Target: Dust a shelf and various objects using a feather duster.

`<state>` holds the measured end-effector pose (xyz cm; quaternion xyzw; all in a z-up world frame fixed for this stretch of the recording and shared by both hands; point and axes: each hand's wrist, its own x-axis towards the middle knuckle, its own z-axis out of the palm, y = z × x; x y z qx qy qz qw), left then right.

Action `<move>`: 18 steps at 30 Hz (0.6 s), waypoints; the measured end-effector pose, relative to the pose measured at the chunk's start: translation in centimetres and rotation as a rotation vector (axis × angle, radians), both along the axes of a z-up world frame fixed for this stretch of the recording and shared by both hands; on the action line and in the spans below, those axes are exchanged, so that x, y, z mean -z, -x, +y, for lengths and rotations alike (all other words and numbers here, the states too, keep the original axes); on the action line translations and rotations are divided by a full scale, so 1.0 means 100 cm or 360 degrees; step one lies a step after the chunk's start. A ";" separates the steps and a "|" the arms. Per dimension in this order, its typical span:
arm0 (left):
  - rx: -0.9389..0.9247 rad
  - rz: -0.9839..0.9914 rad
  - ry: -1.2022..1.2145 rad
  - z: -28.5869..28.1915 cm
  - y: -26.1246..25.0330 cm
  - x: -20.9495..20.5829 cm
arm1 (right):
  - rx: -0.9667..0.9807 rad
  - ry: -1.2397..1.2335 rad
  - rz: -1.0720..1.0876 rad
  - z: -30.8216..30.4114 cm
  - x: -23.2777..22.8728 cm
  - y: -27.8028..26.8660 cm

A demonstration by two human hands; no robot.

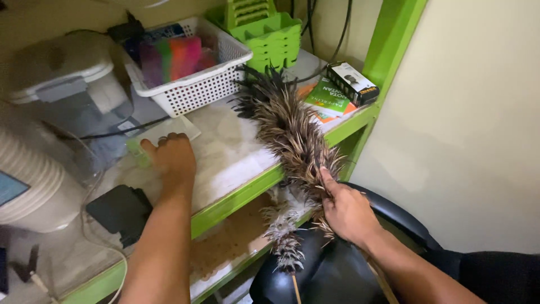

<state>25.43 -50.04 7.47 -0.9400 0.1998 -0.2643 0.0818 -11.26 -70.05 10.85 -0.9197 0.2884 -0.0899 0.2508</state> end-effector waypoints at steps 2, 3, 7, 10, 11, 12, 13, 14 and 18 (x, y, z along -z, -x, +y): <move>0.0051 0.0006 -0.0005 0.008 0.019 -0.012 | 0.0016 0.0007 0.0072 0.002 -0.005 0.002; 0.0039 0.0001 0.0002 0.009 0.008 -0.012 | 0.0005 0.0014 0.0066 0.001 -0.007 0.002; 0.0113 -0.0401 0.0301 0.016 -0.022 -0.043 | 0.0017 0.0017 0.0171 -0.002 -0.012 0.002; 0.0210 -0.0308 0.0658 0.021 -0.014 -0.103 | 0.0018 0.0007 0.0162 -0.001 -0.008 0.002; 0.0263 -0.0078 0.0885 0.021 -0.008 -0.125 | 0.0026 0.0009 0.0132 -0.001 -0.005 0.002; 0.0264 -0.0078 0.0880 0.025 -0.013 -0.126 | 0.0026 0.0003 0.0132 -0.002 -0.001 0.003; 0.0351 0.0049 0.1048 0.028 -0.019 -0.129 | 0.0009 0.0010 0.0085 -0.004 0.001 0.003; 0.0440 0.0177 0.1215 0.031 -0.025 -0.131 | -0.0007 0.0016 0.0038 -0.007 0.004 0.003; 0.0525 0.0151 0.1245 0.049 -0.046 -0.111 | -0.0041 0.0007 0.0041 -0.001 0.000 0.002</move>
